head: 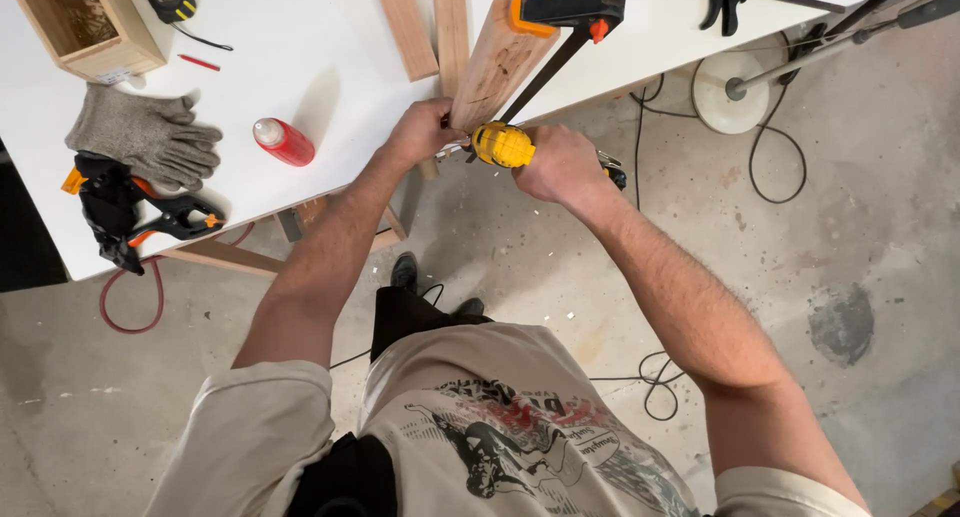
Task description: Assembling wooden components by applying glue, clamping them together, and securing with screws using a power drill.
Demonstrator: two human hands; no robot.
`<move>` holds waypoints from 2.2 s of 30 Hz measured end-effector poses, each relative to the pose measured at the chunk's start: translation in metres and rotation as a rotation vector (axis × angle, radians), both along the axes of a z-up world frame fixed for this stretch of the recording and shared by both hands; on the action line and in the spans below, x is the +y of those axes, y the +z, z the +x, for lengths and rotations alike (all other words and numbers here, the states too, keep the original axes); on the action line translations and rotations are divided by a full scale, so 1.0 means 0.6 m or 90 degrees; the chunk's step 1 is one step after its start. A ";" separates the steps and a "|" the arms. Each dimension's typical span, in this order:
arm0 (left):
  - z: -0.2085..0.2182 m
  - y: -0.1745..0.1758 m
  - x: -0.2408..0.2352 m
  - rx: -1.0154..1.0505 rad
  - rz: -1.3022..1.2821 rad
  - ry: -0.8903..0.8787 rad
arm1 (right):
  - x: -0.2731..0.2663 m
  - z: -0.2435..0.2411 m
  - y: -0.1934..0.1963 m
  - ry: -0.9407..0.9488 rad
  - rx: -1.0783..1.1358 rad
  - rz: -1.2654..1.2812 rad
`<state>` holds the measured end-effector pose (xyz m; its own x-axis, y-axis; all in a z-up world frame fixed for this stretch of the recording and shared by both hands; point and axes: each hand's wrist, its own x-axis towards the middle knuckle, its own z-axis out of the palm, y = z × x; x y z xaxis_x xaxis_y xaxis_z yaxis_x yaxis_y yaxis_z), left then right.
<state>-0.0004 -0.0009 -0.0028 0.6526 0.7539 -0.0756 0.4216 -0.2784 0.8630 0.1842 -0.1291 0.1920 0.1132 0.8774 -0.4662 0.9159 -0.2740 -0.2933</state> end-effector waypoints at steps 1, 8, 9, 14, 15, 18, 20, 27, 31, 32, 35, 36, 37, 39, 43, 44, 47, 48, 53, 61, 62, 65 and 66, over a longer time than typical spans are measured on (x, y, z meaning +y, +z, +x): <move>-0.001 0.000 -0.001 0.000 0.000 0.000 | 0.001 0.001 -0.003 0.003 0.002 0.003; 0.000 -0.004 0.001 0.013 0.005 0.006 | 0.008 0.001 0.004 0.010 -0.013 0.002; -0.001 -0.003 0.000 0.013 0.005 0.007 | 0.009 -0.001 0.005 0.011 -0.012 0.002; 0.002 -0.025 0.008 0.017 0.004 0.011 | 0.013 0.002 -0.007 0.013 -0.033 0.000; 0.003 -0.023 0.009 0.017 0.005 0.011 | 0.015 0.001 -0.004 0.013 -0.034 0.002; 0.005 -0.018 0.004 0.022 0.012 0.016 | 0.013 0.003 -0.005 0.013 -0.028 0.011; 0.003 -0.009 0.001 0.000 0.000 0.006 | 0.014 0.010 -0.011 -0.004 0.011 -0.006; 0.002 -0.054 0.015 -0.006 0.003 0.002 | 0.014 -0.004 0.008 0.005 -0.013 -0.001; 0.008 -0.039 0.010 -0.002 0.007 0.003 | 0.014 0.007 -0.002 0.001 -0.003 0.004; 0.006 -0.033 0.009 0.005 -0.005 0.010 | 0.017 0.008 -0.005 0.001 -0.003 -0.001; 0.002 -0.017 0.005 0.005 -0.013 0.011 | 0.019 0.010 -0.006 0.004 0.008 -0.008; 0.005 -0.022 0.008 0.005 -0.013 0.011 | 0.018 0.012 -0.003 0.004 0.008 -0.008; 0.007 -0.027 0.010 0.001 -0.016 0.016 | 0.017 0.013 0.001 -0.003 0.012 -0.004; 0.003 -0.026 0.009 -0.002 -0.019 0.022 | 0.016 0.004 0.012 -0.009 0.017 0.000; 0.004 -0.013 0.010 0.016 -0.010 0.016 | 0.022 -0.002 0.011 -0.003 0.004 -0.019; 0.008 -0.016 0.008 0.010 -0.006 0.022 | 0.021 0.003 0.001 -0.016 0.014 -0.014; 0.006 -0.022 0.007 0.015 -0.008 0.024 | 0.018 0.008 -0.003 -0.052 0.033 -0.019; 0.006 -0.021 0.008 0.014 -0.005 0.025 | 0.018 0.006 -0.001 -0.052 0.032 -0.016; 0.010 -0.031 0.009 0.031 -0.011 0.031 | 0.010 0.004 -0.003 -0.051 0.041 -0.002; -0.002 -0.044 0.018 0.036 0.029 0.001 | 0.006 -0.009 -0.009 -0.045 0.003 0.007; 0.004 -0.043 0.025 0.037 0.035 -0.007 | 0.005 -0.010 -0.001 -0.019 -0.025 0.012; 0.002 0.024 0.002 0.051 0.040 -0.024 | -0.023 -0.012 -0.003 0.171 -0.144 0.005; 0.002 0.014 0.004 0.051 0.044 -0.024 | -0.038 -0.004 -0.024 0.171 -0.143 0.008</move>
